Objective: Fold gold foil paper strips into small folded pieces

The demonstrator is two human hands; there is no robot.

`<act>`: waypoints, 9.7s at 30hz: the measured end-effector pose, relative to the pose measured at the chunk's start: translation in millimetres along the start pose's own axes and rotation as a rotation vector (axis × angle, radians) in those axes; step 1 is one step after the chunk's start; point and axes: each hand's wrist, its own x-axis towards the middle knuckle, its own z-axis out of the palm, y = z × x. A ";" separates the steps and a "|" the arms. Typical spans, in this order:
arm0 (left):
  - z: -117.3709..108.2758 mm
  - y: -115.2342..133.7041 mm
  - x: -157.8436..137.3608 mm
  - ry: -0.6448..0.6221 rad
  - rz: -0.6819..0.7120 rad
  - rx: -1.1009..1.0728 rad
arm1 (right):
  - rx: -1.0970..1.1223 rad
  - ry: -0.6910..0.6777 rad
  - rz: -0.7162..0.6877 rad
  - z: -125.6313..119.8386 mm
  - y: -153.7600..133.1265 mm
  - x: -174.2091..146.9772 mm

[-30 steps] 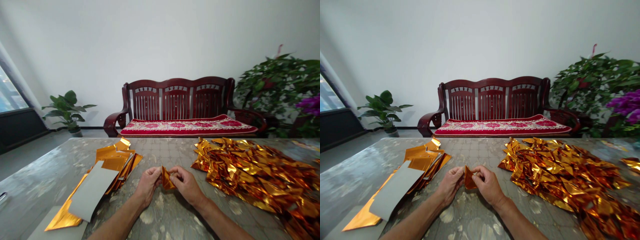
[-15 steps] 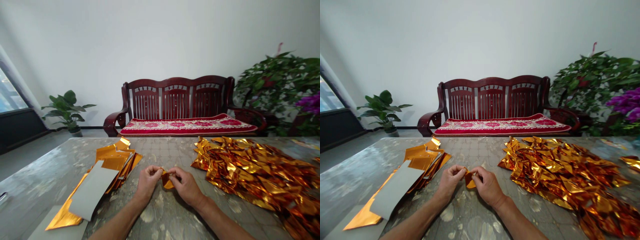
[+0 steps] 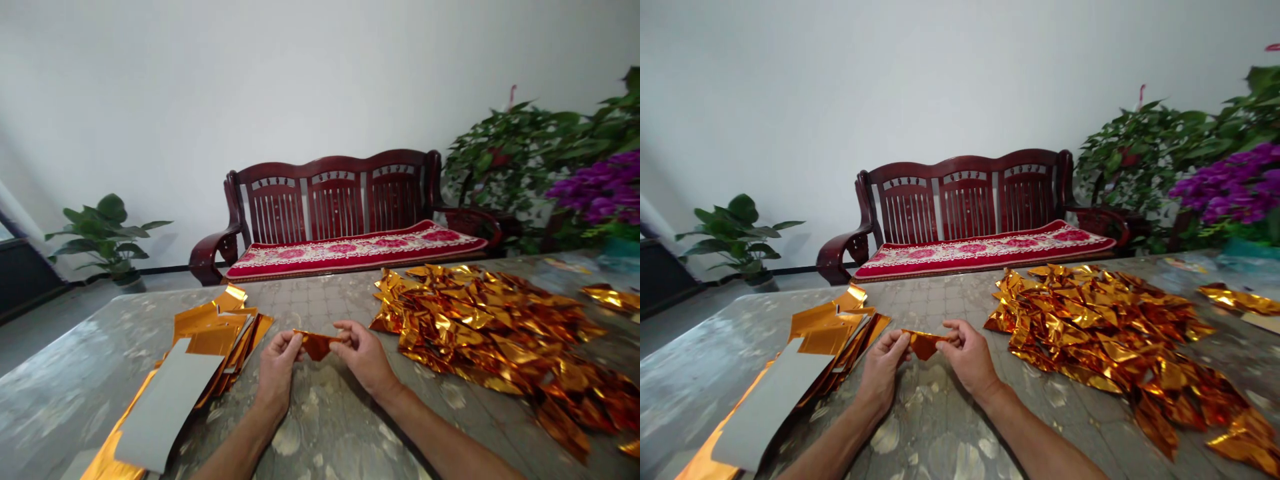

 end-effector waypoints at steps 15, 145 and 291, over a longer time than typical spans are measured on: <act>3.6 2.9 -3.8 -0.001 -0.039 -0.042 | 0.035 0.051 0.013 -2.9 -8.2 1.8; 12.6 1.1 -10.6 -0.043 0.046 0.432 | -0.594 -0.038 -0.051 7.8 -4.7 -4.3; 14.8 -0.8 -19.2 -0.196 0.052 0.291 | -0.732 -0.268 -0.212 11.7 -11.4 -15.4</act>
